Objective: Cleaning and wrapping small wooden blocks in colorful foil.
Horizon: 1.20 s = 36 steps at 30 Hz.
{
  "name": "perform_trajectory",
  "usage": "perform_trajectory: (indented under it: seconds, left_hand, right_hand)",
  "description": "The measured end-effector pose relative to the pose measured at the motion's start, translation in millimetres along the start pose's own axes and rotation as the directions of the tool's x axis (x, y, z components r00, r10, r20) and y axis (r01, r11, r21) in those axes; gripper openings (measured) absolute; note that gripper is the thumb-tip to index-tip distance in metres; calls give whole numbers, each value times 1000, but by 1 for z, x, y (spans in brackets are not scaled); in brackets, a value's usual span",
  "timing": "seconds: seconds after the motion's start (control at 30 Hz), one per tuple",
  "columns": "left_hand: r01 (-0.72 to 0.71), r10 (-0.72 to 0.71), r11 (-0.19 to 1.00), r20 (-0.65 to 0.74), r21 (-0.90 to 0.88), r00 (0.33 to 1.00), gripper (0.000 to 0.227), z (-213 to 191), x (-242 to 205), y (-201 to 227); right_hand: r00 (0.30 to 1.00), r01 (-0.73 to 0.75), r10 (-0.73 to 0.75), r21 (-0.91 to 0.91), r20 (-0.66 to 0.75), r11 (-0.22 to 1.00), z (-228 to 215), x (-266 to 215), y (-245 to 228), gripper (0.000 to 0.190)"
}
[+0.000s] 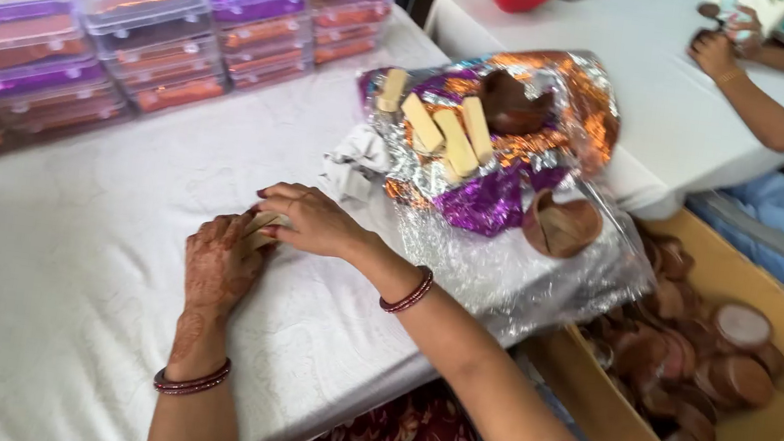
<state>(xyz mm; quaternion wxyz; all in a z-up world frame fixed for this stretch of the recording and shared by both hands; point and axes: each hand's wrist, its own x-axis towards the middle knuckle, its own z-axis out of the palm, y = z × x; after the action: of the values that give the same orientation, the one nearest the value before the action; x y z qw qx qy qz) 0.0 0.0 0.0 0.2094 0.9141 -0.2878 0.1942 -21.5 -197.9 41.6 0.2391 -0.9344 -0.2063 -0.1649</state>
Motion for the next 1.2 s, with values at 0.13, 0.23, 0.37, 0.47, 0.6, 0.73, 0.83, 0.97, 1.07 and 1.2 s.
perform_trajectory:
  seconds: [0.13,0.23,0.37,0.47,0.6,0.73,0.83,0.97,1.07,1.2]
  left_hand:
    - [-15,16,999,24,-33,1000,71,-4,-3,4]
    - [24,-26,999,57,27,998,67,-11,-3,12]
    - [-37,38,999,-134,12,990,76,-16,-6,23]
    - [-155,132,984,-211,-93,969,68,-9,2,53]
    - [-360,374,885,-11,-296,928,58,-6,0,156]
    - [-649,698,715,224,-259,680,67,7,-38,247]
    - [-743,787,617,231,-261,572,65,15,-60,283]
    - [-770,785,617,196,-161,588,52,49,-77,283]
    - [-702,730,672,53,-235,682,28,44,-68,286]
    - [-535,633,670,19,-515,774,18,15,-58,294]
  right_hand:
    - [994,99,-98,-14,47,995,-47,-52,-22,42]
    - [946,324,-325,-116,12,939,-89,-118,-35,41]
    - [947,309,-317,-113,-58,944,-146,-215,-25,30]
    - [990,103,-121,-208,-76,973,-175,-279,-13,21]
    - [994,-37,0,-338,-108,940,-160,-361,30,13]
    - [988,121,-152,-556,-10,822,-132,-394,33,16]
    - [967,31,-159,-531,-198,847,-127,-392,9,22]
    - [950,-122,-73,-575,-304,809,-112,-402,15,28]
    - [915,-175,-34,-471,-401,864,-97,-400,23,27]
    - [850,-268,16,-406,-527,874,-88,-378,20,34]
